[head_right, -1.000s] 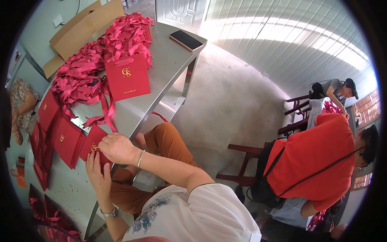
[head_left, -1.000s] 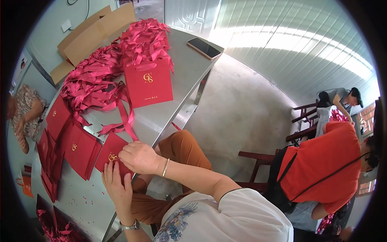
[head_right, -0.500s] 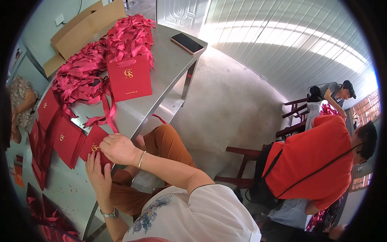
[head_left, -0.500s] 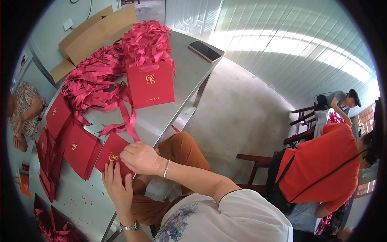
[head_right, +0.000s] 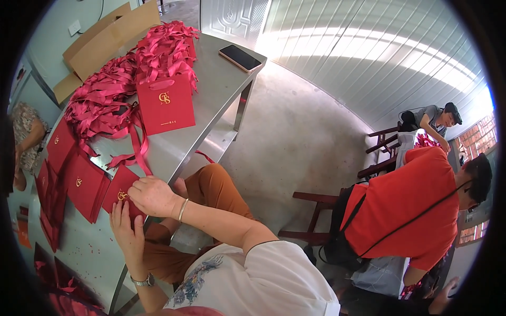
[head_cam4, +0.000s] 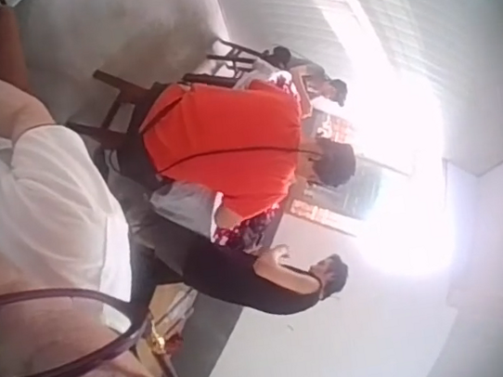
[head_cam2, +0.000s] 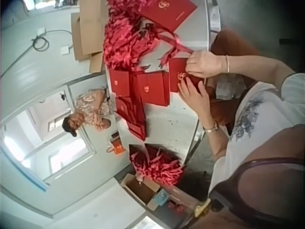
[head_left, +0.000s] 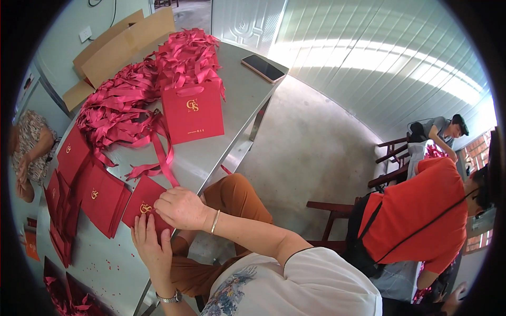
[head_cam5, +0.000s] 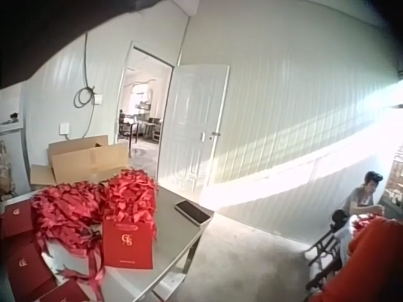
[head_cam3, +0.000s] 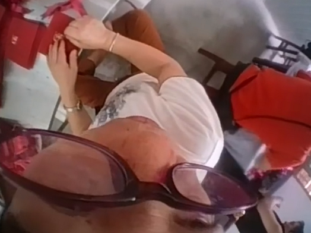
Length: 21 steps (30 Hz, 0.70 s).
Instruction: The person assembles gift bags by folding red paper packets and threading ribbon handles through the holes by hand.
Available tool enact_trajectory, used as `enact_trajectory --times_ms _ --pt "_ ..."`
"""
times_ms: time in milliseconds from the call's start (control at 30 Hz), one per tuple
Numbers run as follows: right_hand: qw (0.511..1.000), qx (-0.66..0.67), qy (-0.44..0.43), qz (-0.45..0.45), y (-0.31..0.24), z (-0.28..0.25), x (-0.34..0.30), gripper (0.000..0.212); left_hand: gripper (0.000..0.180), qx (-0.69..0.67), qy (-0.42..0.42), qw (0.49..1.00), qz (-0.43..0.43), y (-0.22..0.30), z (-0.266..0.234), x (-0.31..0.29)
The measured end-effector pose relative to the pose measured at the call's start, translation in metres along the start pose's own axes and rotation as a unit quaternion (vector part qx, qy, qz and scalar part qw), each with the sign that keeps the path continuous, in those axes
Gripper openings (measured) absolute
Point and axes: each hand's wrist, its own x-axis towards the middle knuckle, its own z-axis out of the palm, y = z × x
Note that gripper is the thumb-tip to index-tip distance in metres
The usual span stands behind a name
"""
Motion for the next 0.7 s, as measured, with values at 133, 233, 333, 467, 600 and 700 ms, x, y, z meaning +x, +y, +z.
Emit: enact_trajectory --times_ms 133,233,333,467,600,700 --pt "1.0 0.001 0.003 -0.001 -0.0001 0.001 0.0 0.011 0.049 0.0 -0.001 1.0 -0.003 0.0 -0.0008 -0.0004" --pt "1.0 -0.001 0.001 -0.001 0.0009 0.0004 -0.0004 0.011 0.05 0.003 -0.002 1.0 -0.002 0.0005 0.0003 0.0004" --pt "1.0 -0.002 -0.005 0.003 -0.0009 -0.0015 0.0003 0.011 0.05 0.007 0.0 1.0 -0.002 -0.0001 0.0007 -0.0005" --pt "1.0 0.0 0.0 0.001 -0.0008 0.0012 -0.0006 0.012 0.049 -0.001 0.002 1.0 -0.005 -0.0001 0.0003 -0.0011" --pt "1.0 -0.001 0.0 0.0 -0.0006 0.0005 -0.0003 0.012 0.049 0.001 0.005 1.0 -0.007 -0.0003 0.0014 -0.0013" --pt "1.0 -0.001 -0.001 0.002 -0.0008 -0.0007 0.0002 0.012 0.05 0.004 0.001 1.0 -0.008 0.0006 0.0003 -0.0004"
